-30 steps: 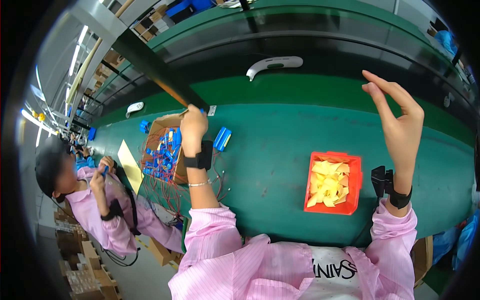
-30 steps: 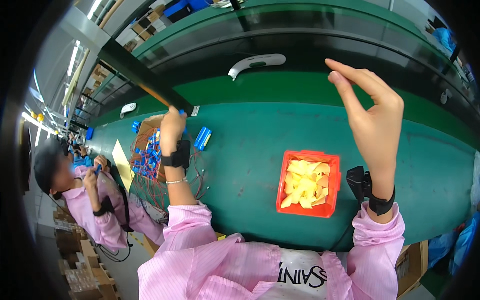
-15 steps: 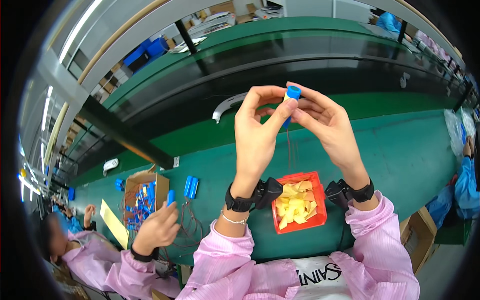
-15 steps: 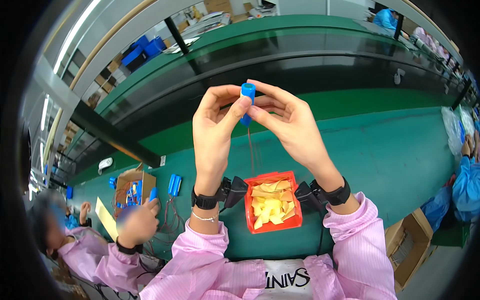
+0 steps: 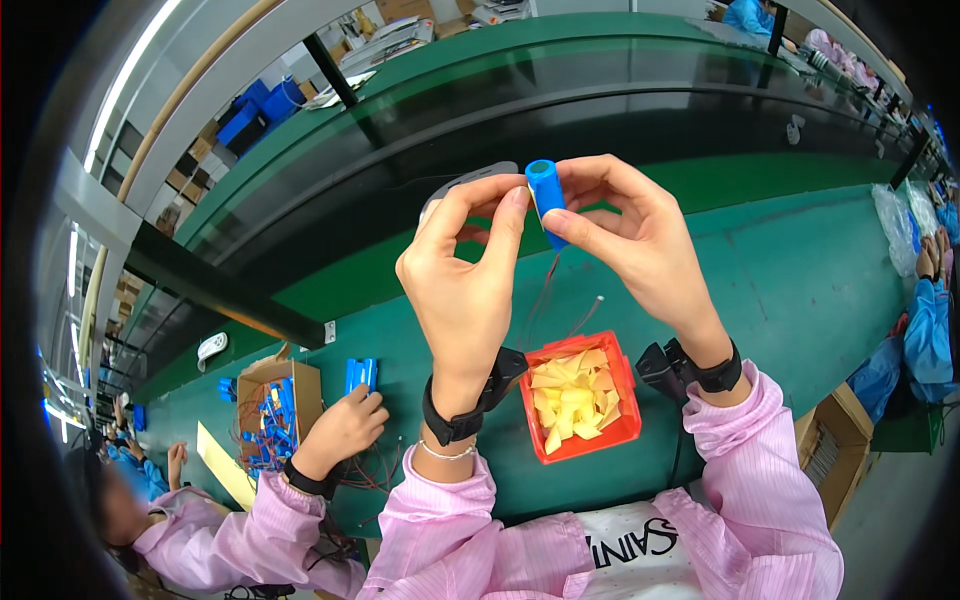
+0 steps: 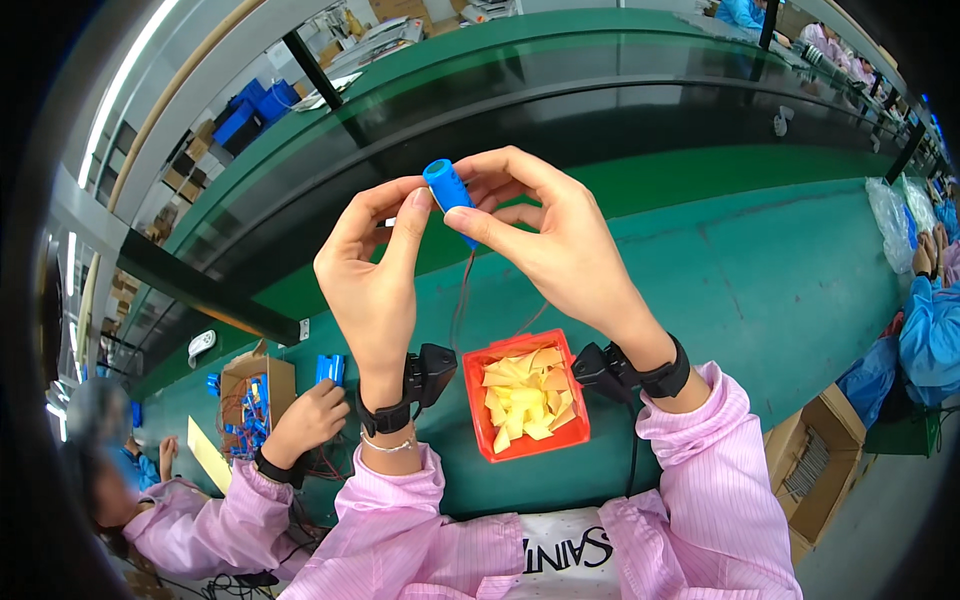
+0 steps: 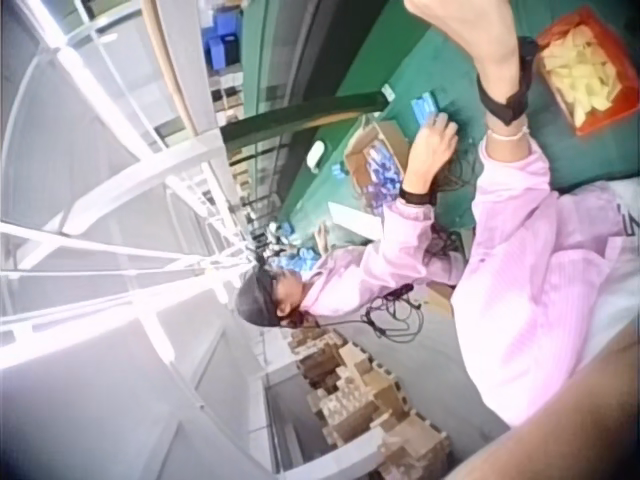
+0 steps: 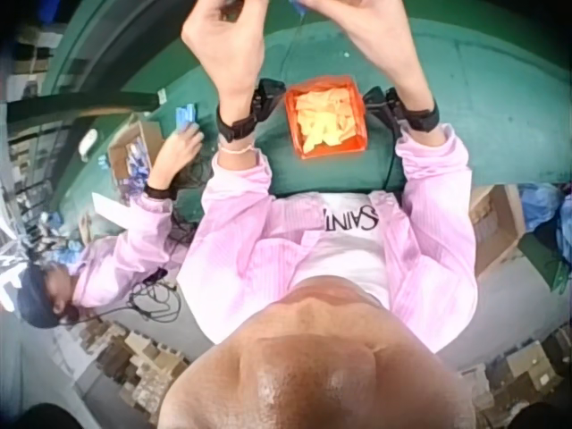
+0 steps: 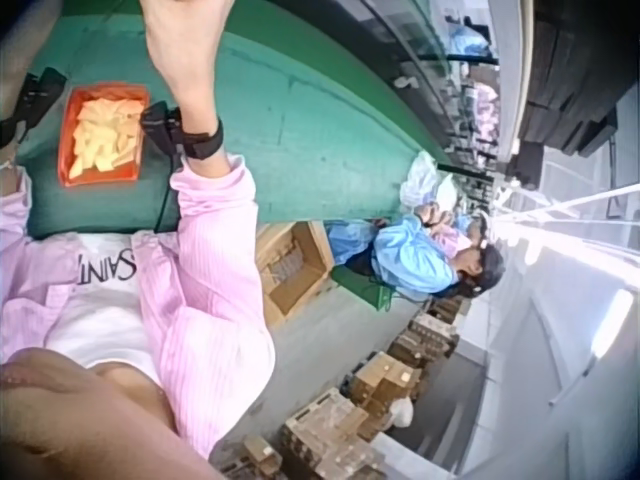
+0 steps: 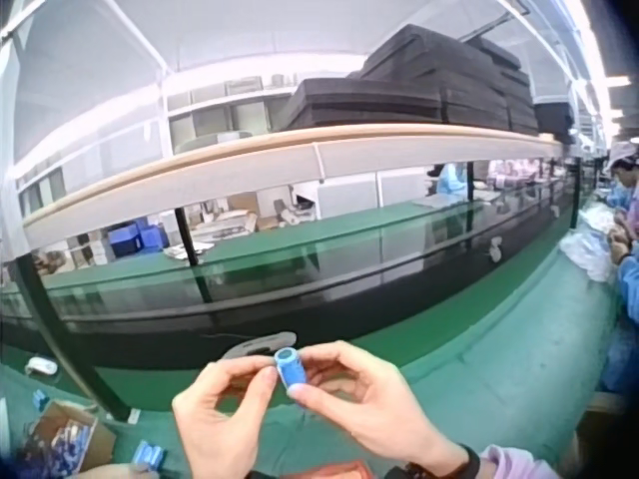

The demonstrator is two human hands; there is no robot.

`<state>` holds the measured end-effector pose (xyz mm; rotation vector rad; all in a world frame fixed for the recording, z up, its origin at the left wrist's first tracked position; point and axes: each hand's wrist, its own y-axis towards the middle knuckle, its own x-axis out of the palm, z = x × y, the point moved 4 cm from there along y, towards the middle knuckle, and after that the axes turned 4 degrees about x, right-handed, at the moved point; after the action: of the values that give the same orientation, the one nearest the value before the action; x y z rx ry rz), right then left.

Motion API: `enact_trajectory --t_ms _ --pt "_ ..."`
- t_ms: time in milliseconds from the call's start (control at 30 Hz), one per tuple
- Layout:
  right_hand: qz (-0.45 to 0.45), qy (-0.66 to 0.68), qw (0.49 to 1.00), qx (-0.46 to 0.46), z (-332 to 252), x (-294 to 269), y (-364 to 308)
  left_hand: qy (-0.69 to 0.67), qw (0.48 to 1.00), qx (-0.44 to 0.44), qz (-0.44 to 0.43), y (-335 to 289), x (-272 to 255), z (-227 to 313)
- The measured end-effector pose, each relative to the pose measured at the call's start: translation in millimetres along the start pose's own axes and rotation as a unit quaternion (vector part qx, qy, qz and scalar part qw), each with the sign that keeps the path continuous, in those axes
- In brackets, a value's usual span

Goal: Assembling electronic batteries into plastic housings on a production line.

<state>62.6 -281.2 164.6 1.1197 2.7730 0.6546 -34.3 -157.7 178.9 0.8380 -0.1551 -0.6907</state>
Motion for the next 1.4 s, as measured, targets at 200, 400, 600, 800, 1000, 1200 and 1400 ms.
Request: enact_trajectory --t_ms 200,400,600,800,1000,1200,1400 --pt "0.007 -0.017 1.0 -0.012 -1.3 0.7 0.5 -0.01 1.0 -0.017 -0.018 1.1 -3.8 2.5" --pt "-0.009 -0.039 0.999 0.0 -2.6 -3.0 0.1 -0.041 0.997 -0.055 -0.043 2.5 -4.6 1.0" --pt "0.011 -0.054 0.998 -0.026 -5.0 -0.5 -0.3 -0.049 0.996 -0.066 -0.045 2.7 -6.1 2.1" --pt "-0.001 -0.136 0.989 -0.063 -9.3 -3.1 -3.8 0.009 0.999 -0.027 -0.034 0.3 -3.2 6.5" --pt "-0.014 -0.091 0.995 -0.027 -6.7 1.1 -4.5 -0.006 0.999 -0.023 -0.034 -0.2 -4.4 -0.6" --pt "-0.063 0.065 0.995 0.041 4.8 -1.0 2.3 -0.193 0.964 -0.167 -0.067 -1.6 0.3 -16.2" --pt "-0.035 0.024 0.999 0.01 12.5 -4.5 6.8 -0.194 0.958 -0.184 -0.103 3.3 -0.7 -16.7"
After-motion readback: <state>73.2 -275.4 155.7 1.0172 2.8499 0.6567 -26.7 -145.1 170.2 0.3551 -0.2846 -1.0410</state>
